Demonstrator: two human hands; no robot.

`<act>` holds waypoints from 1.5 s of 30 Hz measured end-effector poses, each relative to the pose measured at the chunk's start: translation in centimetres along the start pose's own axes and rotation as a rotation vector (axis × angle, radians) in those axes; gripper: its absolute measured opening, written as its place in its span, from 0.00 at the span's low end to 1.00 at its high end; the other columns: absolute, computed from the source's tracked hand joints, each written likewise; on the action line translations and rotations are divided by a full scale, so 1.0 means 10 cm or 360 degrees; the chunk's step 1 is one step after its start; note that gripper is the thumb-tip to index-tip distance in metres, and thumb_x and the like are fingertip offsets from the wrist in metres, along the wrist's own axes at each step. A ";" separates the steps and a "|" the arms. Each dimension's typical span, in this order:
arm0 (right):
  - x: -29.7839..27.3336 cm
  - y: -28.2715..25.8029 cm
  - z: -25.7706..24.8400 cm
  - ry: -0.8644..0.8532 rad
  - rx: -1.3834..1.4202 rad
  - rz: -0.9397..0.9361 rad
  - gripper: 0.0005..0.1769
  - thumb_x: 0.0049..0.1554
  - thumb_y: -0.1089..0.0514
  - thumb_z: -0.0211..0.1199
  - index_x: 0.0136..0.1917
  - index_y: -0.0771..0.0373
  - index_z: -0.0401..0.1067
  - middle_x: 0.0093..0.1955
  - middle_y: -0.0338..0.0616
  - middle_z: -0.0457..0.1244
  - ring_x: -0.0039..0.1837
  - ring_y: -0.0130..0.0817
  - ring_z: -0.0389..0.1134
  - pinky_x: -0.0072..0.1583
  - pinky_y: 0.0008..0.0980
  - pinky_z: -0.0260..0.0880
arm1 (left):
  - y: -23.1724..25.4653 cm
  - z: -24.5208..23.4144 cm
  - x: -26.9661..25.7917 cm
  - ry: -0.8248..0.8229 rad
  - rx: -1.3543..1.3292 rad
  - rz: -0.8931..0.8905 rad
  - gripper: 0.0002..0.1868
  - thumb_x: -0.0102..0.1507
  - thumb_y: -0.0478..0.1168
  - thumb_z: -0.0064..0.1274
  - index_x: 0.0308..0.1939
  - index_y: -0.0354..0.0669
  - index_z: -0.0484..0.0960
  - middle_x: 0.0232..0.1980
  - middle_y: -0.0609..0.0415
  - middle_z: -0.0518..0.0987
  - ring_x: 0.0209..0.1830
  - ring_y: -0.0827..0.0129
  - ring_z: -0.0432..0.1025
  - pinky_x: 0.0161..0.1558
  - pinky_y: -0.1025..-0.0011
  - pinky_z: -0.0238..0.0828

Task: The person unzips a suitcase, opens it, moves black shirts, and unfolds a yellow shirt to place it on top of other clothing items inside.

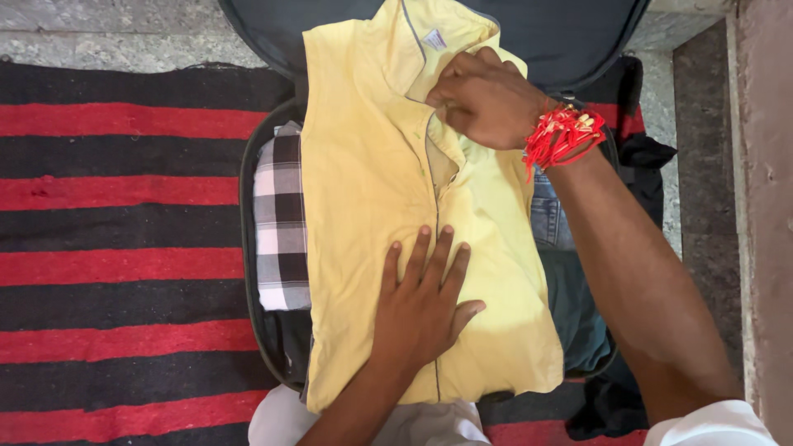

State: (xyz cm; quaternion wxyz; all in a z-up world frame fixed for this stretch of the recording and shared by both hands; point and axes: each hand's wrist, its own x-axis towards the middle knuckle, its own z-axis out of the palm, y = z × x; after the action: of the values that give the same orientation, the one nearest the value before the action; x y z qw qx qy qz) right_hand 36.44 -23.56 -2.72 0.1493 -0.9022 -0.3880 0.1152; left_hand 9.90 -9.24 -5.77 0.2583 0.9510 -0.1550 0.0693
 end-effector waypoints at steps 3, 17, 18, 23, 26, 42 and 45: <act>-0.01 -0.02 -0.03 0.0021 -0.0048 -0.0053 0.15 0.53 0.55 0.67 0.55 0.53 0.77 0.60 0.41 0.63 0.65 0.50 0.59 0.62 0.54 0.59 | 0.00 -0.02 0.01 -0.0004 0.0001 -0.0003 0.37 0.63 0.63 0.52 0.69 0.45 0.73 0.75 0.44 0.67 0.78 0.48 0.57 0.73 0.41 0.44; 0.01 -0.19 -0.09 -0.0197 -0.0231 0.0134 0.13 0.51 0.46 0.73 0.48 0.50 0.78 0.51 0.37 0.66 0.66 0.44 0.60 0.62 0.60 0.55 | 0.00 -0.02 -0.01 0.0028 -0.0037 -0.0014 0.37 0.62 0.63 0.53 0.68 0.44 0.74 0.75 0.44 0.67 0.78 0.49 0.57 0.74 0.42 0.45; 0.02 -0.20 -0.09 -0.0085 -0.0180 0.0092 0.11 0.52 0.48 0.72 0.46 0.52 0.77 0.49 0.39 0.66 0.65 0.45 0.61 0.60 0.59 0.56 | 0.00 -0.02 -0.01 0.0021 -0.0034 -0.0013 0.37 0.62 0.63 0.53 0.68 0.44 0.74 0.75 0.44 0.67 0.77 0.48 0.57 0.74 0.41 0.45; 0.16 -0.30 0.08 0.0357 0.0039 0.0286 0.10 0.54 0.52 0.71 0.46 0.55 0.74 0.44 0.39 0.66 0.57 0.46 0.65 0.57 0.56 0.58 | 0.01 -0.02 -0.01 0.0005 -0.0029 -0.0005 0.38 0.62 0.62 0.53 0.68 0.44 0.74 0.75 0.44 0.67 0.77 0.48 0.57 0.73 0.41 0.45; 0.25 -0.36 0.22 0.0587 -0.0108 0.0229 0.06 0.50 0.61 0.67 0.43 0.53 0.76 0.43 0.35 0.68 0.55 0.45 0.67 0.53 0.54 0.60 | 0.01 -0.03 0.00 0.0033 -0.0003 0.0002 0.38 0.63 0.62 0.53 0.69 0.43 0.73 0.75 0.43 0.67 0.78 0.48 0.57 0.73 0.41 0.45; -0.22 0.13 0.33 0.1285 0.0800 0.0370 0.11 0.60 0.72 0.62 0.56 0.66 0.73 0.47 0.41 0.70 0.47 0.24 0.70 0.49 0.26 0.70 | 0.02 -0.05 -0.01 0.0021 -0.0004 0.0018 0.36 0.63 0.61 0.52 0.69 0.45 0.73 0.76 0.42 0.64 0.77 0.47 0.56 0.73 0.41 0.45; -0.43 0.44 0.50 0.1429 0.0838 0.0621 0.09 0.60 0.69 0.66 0.54 0.67 0.74 0.47 0.40 0.70 0.48 0.24 0.70 0.52 0.27 0.70 | -0.05 -0.11 0.05 0.0052 -0.0119 -0.0046 0.34 0.63 0.58 0.55 0.67 0.43 0.74 0.76 0.39 0.63 0.77 0.44 0.57 0.71 0.43 0.49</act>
State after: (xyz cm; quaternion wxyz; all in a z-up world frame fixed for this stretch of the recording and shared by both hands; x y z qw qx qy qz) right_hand 34.87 -28.67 -8.60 0.4962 -0.8500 -0.0701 -0.1621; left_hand 10.46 -8.33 -4.96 0.2972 0.9415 -0.1396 0.0753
